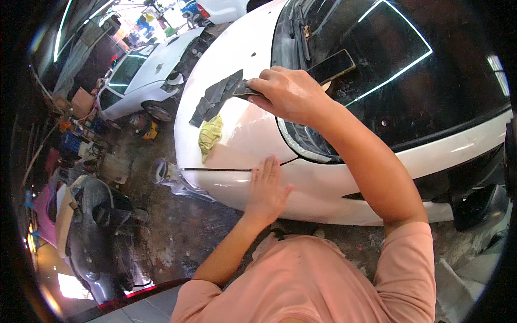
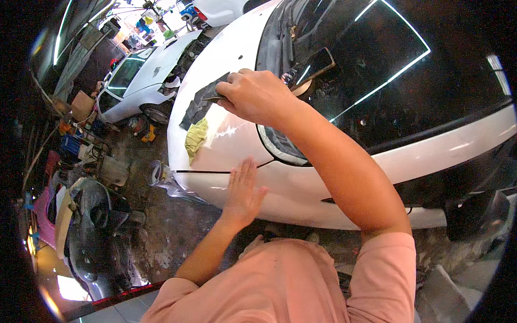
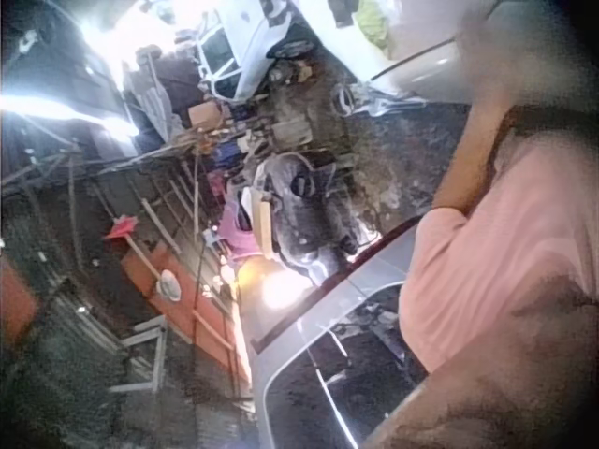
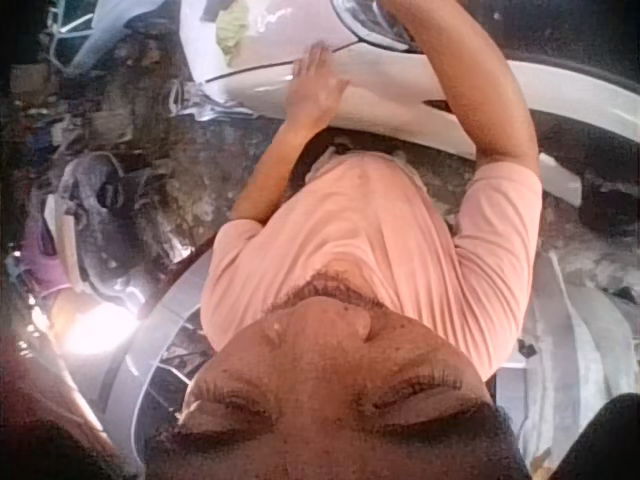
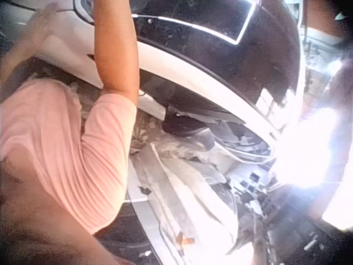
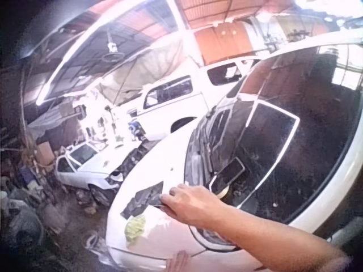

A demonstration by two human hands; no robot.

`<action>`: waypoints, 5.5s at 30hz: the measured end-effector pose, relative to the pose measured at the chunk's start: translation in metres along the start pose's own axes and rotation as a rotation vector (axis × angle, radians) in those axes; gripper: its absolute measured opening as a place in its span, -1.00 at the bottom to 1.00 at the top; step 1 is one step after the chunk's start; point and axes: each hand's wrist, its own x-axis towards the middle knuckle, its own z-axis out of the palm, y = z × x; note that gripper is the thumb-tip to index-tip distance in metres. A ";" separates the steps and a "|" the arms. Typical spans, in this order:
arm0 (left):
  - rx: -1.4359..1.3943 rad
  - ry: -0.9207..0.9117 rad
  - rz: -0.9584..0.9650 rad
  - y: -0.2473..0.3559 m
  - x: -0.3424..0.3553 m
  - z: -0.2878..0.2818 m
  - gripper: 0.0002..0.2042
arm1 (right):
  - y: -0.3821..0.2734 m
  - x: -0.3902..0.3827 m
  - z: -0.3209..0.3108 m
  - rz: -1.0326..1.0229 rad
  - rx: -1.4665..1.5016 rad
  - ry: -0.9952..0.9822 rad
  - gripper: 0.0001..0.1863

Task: The person sands the white hood of a car using a sanding block and water from a bucket, wiping the surface with a cloth.

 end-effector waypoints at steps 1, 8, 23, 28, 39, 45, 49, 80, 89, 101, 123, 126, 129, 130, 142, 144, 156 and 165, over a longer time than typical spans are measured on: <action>-0.017 0.017 -0.023 -0.010 0.002 0.000 -0.25 | 0.001 0.000 0.000 0.001 0.013 0.006 -0.74; 0.002 0.120 -0.277 -0.089 0.015 0.001 -0.23 | -0.005 0.001 -0.003 0.000 0.048 0.010 -0.74; -0.022 0.079 0.334 -0.022 0.034 -0.011 -0.26 | -0.017 0.002 0.009 0.023 -0.072 -0.122 -0.73; -0.080 0.068 0.380 -0.103 0.038 -0.023 -0.33 | -0.017 0.009 0.009 0.121 -0.200 -0.135 -0.66; -0.293 -0.104 0.600 -0.273 0.048 -0.055 -0.39 | -0.121 0.031 0.127 0.830 -0.505 -0.128 -0.69; -0.422 -0.110 0.717 -0.300 0.065 -0.055 -0.42 | -0.129 0.047 0.193 0.966 -0.686 -0.236 -0.68; -0.598 -0.179 0.708 -0.313 0.073 -0.052 -0.43 | -0.136 0.049 0.203 1.065 -0.613 -0.066 -0.65; -2.075 -0.418 -0.327 -0.324 0.063 -0.081 -0.62 | -0.273 0.002 0.261 1.322 1.082 0.447 -0.54; -1.955 -0.198 -0.389 -0.298 0.057 -0.088 -0.70 | -0.290 -0.010 0.272 1.135 0.648 0.569 -0.44; -1.937 -0.061 -0.358 -0.271 0.037 -0.089 -0.75 | -0.290 -0.008 0.252 0.959 0.046 0.399 -0.35; -1.825 -0.073 -0.304 -0.270 0.048 -0.089 -0.67 | -0.232 0.018 0.212 1.046 0.584 0.345 -0.32; -1.665 0.035 -0.305 -0.255 0.060 -0.094 -0.68 | -0.230 0.028 0.220 0.709 0.155 0.227 -0.24; -1.568 0.058 -0.334 -0.244 0.074 -0.102 -0.68 | -0.232 0.045 0.206 0.575 -0.171 0.119 -0.18; -1.565 0.060 -0.356 -0.238 0.079 -0.105 -0.68 | -0.228 0.044 0.203 0.594 -0.160 0.118 -0.17; -1.943 -0.090 -0.294 -0.225 0.086 -0.075 -0.54 | -0.227 0.041 0.209 0.630 -0.450 0.163 -0.40; -2.094 -0.209 -0.188 -0.216 0.076 -0.097 -0.54 | -0.230 0.042 0.210 0.640 -0.477 0.154 -0.42; -2.067 0.012 -0.149 -0.306 0.071 -0.124 -0.32 | -0.254 0.073 0.236 0.420 0.047 0.297 -0.49; -2.101 -0.008 0.033 -0.418 0.072 -0.146 -0.16 | -0.198 0.110 0.290 0.503 -0.236 -0.203 -0.16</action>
